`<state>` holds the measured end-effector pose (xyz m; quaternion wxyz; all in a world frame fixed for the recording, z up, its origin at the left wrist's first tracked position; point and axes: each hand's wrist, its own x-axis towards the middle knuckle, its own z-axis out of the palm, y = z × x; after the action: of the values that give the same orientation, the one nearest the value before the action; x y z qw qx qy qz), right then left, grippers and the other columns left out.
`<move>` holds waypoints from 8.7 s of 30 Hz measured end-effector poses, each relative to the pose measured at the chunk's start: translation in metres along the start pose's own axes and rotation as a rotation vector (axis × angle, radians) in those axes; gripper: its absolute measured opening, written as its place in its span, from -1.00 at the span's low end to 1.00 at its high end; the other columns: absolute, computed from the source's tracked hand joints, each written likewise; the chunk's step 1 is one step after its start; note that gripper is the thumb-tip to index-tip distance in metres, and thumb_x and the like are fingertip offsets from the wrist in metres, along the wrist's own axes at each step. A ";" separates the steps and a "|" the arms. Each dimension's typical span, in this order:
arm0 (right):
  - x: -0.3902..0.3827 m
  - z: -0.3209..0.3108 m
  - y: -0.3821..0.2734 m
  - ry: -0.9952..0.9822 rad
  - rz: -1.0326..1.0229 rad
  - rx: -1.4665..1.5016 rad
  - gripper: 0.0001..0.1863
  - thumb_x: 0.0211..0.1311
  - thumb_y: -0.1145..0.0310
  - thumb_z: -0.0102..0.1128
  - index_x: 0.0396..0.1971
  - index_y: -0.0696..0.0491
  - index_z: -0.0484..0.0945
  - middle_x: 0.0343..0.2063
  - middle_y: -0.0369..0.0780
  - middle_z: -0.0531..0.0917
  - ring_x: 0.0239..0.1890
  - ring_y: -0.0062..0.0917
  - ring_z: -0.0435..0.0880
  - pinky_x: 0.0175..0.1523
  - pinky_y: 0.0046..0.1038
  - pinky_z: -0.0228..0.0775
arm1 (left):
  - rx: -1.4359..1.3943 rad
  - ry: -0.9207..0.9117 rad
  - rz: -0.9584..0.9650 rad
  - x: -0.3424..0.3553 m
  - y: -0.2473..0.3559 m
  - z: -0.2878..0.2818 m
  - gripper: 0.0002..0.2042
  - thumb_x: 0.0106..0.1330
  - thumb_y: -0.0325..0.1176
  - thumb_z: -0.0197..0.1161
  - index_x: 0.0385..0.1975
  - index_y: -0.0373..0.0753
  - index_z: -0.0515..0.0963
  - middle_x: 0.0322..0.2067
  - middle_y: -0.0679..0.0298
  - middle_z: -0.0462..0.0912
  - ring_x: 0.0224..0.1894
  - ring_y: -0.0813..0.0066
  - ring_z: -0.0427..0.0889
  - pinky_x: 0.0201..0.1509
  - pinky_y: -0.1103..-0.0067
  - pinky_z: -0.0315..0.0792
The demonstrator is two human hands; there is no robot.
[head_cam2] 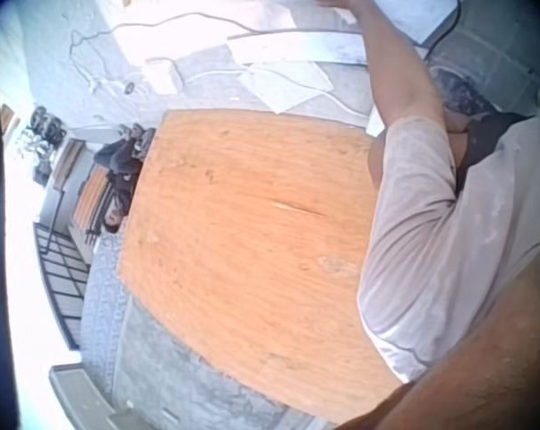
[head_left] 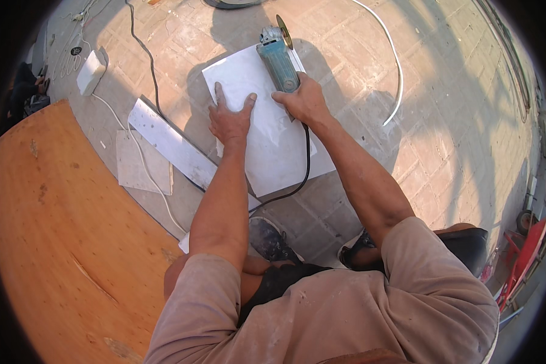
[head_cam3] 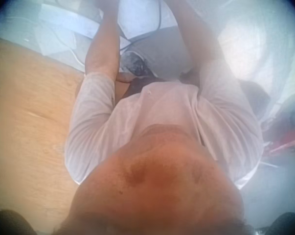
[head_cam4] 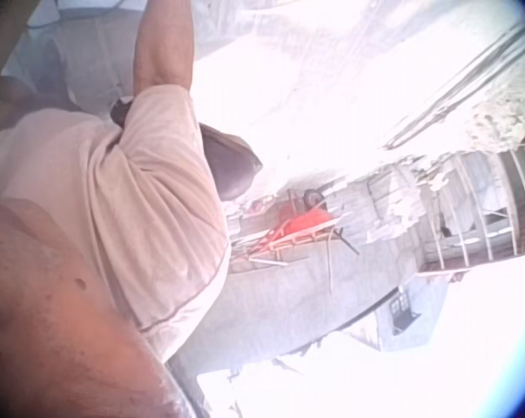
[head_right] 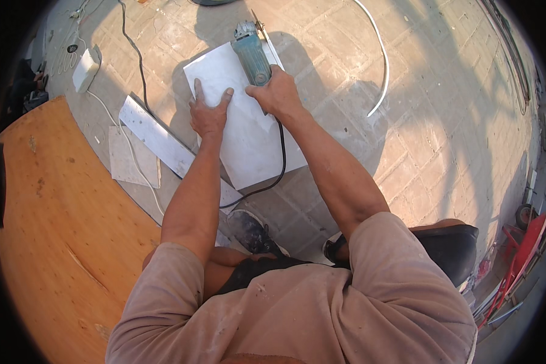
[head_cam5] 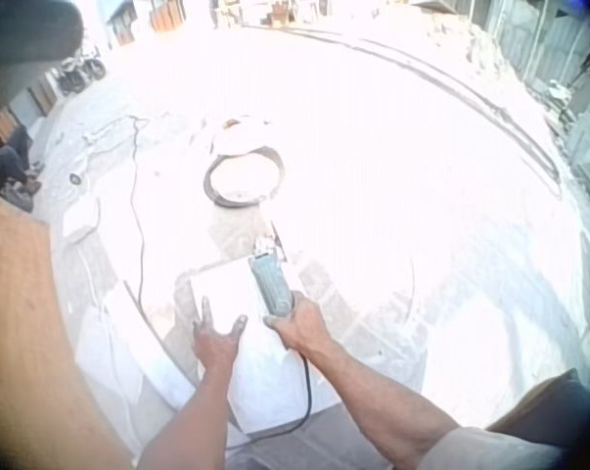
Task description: The person prepares an angle grinder by attaching a cutting disc, plugs it into an extension cord, and then uses the tool to cut a piece of tile on the ground.
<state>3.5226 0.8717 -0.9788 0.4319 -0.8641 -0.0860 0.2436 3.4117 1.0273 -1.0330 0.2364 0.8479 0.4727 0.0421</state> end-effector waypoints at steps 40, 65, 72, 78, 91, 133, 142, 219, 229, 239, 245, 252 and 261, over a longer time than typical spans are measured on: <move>-0.036 -0.007 0.013 -0.008 -0.001 0.006 -0.29 -0.13 0.16 0.48 -0.05 0.42 0.55 -0.27 0.23 0.72 -0.16 0.03 0.76 -0.03 -0.18 0.60 | 0.027 0.060 0.036 0.001 -0.003 0.004 0.06 -0.04 0.45 0.42 0.52 0.17 0.24 0.16 -0.13 0.53 0.21 -0.11 0.56 0.26 0.04 0.42; -0.058 -0.010 0.022 -0.036 0.060 0.038 -0.22 -0.10 0.11 0.51 0.05 0.40 0.55 -0.30 0.14 0.73 -0.26 -0.14 0.78 -0.06 -0.27 0.60 | -0.016 -0.018 -0.005 0.001 -0.001 0.000 0.05 -0.01 0.43 0.42 0.53 0.22 0.18 0.28 -0.17 0.41 0.35 -0.11 0.40 0.36 0.01 0.27; -0.058 -0.008 0.025 -0.012 0.025 -0.011 -0.25 -0.11 0.12 0.51 0.02 0.39 0.56 -0.32 0.13 0.73 -0.27 -0.12 0.77 -0.07 -0.25 0.59 | 0.027 0.032 0.020 0.001 -0.004 0.003 0.06 -0.03 0.48 0.39 0.52 0.21 0.21 0.21 -0.18 0.48 0.26 -0.16 0.52 0.29 0.02 0.40; -0.063 -0.008 0.027 -0.017 0.004 0.015 -0.23 -0.09 0.15 0.49 0.04 0.42 0.52 -0.42 0.10 0.72 -0.34 -0.15 0.77 -0.13 -0.26 0.60 | 0.044 0.046 0.027 0.002 -0.006 0.005 0.06 -0.03 0.49 0.38 0.52 0.20 0.22 0.21 -0.19 0.48 0.25 -0.17 0.52 0.29 0.01 0.40; -0.078 -0.012 0.033 -0.034 0.023 0.030 -0.23 -0.08 0.18 0.45 0.08 0.43 0.47 -0.58 0.00 0.69 -0.51 -0.24 0.76 -0.25 -0.31 0.63 | 0.045 0.035 0.019 0.002 -0.004 0.003 0.07 -0.04 0.52 0.36 0.53 0.23 0.20 0.21 -0.16 0.48 0.25 -0.15 0.52 0.27 0.02 0.42; -0.107 -0.013 0.050 -0.061 0.105 0.034 -0.17 -0.10 0.13 0.47 0.13 0.41 0.47 -0.47 0.06 0.70 -0.36 -0.17 0.77 -0.15 -0.27 0.60 | 0.054 0.071 0.040 0.003 -0.006 0.007 0.08 -0.05 0.49 0.38 0.52 0.13 0.22 0.22 -0.15 0.49 0.24 -0.15 0.53 0.28 0.02 0.40; -0.116 -0.015 0.055 -0.032 0.063 -0.008 -0.19 -0.10 0.12 0.47 0.11 0.39 0.49 -0.42 0.08 0.71 -0.30 -0.13 0.77 -0.10 -0.25 0.59 | 0.055 0.044 0.028 0.002 -0.003 0.003 0.08 -0.04 0.49 0.38 0.52 0.12 0.22 0.21 -0.13 0.50 0.22 -0.13 0.55 0.26 0.03 0.43; -0.172 -0.028 0.018 0.023 -0.010 0.132 -0.25 -0.05 0.20 0.51 0.12 0.34 0.49 -0.26 0.09 0.74 -0.21 -0.16 0.77 -0.03 -0.23 0.56 | -1.094 -0.494 -0.737 0.075 -0.115 -0.039 -0.43 0.27 -0.26 0.52 0.20 -0.38 0.47 0.16 -0.01 0.62 0.18 0.05 0.63 0.28 0.04 0.52; -0.147 0.028 -0.008 -0.071 -0.084 0.034 -0.14 -0.10 0.16 0.45 0.19 0.41 0.44 -0.23 0.24 0.70 -0.12 0.04 0.75 0.04 -0.17 0.57 | -1.014 -0.311 -0.595 0.099 -0.098 -0.034 -0.37 0.18 -0.31 0.60 0.17 -0.51 0.48 0.07 -0.05 0.67 0.01 0.09 0.69 0.11 0.26 0.58; -0.123 0.032 -0.005 -0.048 -0.070 0.013 -0.15 -0.12 0.18 0.47 0.13 0.46 0.46 -0.22 0.28 0.69 -0.11 0.06 0.75 0.03 -0.19 0.58 | -0.897 -0.360 -0.555 0.092 -0.093 -0.044 -0.34 0.23 -0.16 0.57 0.19 -0.49 0.47 0.12 -0.03 0.66 0.09 0.11 0.69 0.16 0.24 0.53; -0.117 0.032 -0.003 -0.072 -0.052 0.000 -0.17 -0.12 0.19 0.48 0.11 0.47 0.47 -0.25 0.27 0.70 -0.14 0.04 0.76 0.01 -0.18 0.58 | -0.977 -0.357 -0.506 0.085 -0.088 -0.047 -0.38 0.25 -0.18 0.55 0.18 -0.46 0.49 0.10 -0.02 0.67 0.09 0.12 0.69 0.17 0.26 0.53; -0.115 0.036 -0.001 -0.080 -0.046 -0.010 -0.17 -0.11 0.19 0.50 0.11 0.46 0.47 -0.29 0.21 0.71 -0.18 -0.02 0.77 -0.02 -0.21 0.58 | -1.016 -0.348 -0.514 0.084 -0.085 -0.048 -0.39 0.24 -0.25 0.56 0.18 -0.48 0.49 0.08 -0.04 0.68 0.06 0.10 0.71 0.14 0.27 0.58; -0.114 0.038 0.001 -0.074 -0.048 -0.010 -0.13 -0.10 0.20 0.51 0.17 0.47 0.44 -0.36 0.12 0.72 -0.24 -0.10 0.78 -0.06 -0.24 0.59 | -1.036 -0.320 -0.505 0.089 -0.093 -0.040 -0.43 0.26 -0.30 0.54 0.16 -0.48 0.49 0.08 -0.03 0.67 0.05 0.12 0.72 0.15 0.24 0.60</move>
<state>3.4047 0.8573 -0.9595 0.4296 -0.8544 -0.1238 0.2648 3.3759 1.1556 -1.0526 0.6900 0.4794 0.5362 0.0812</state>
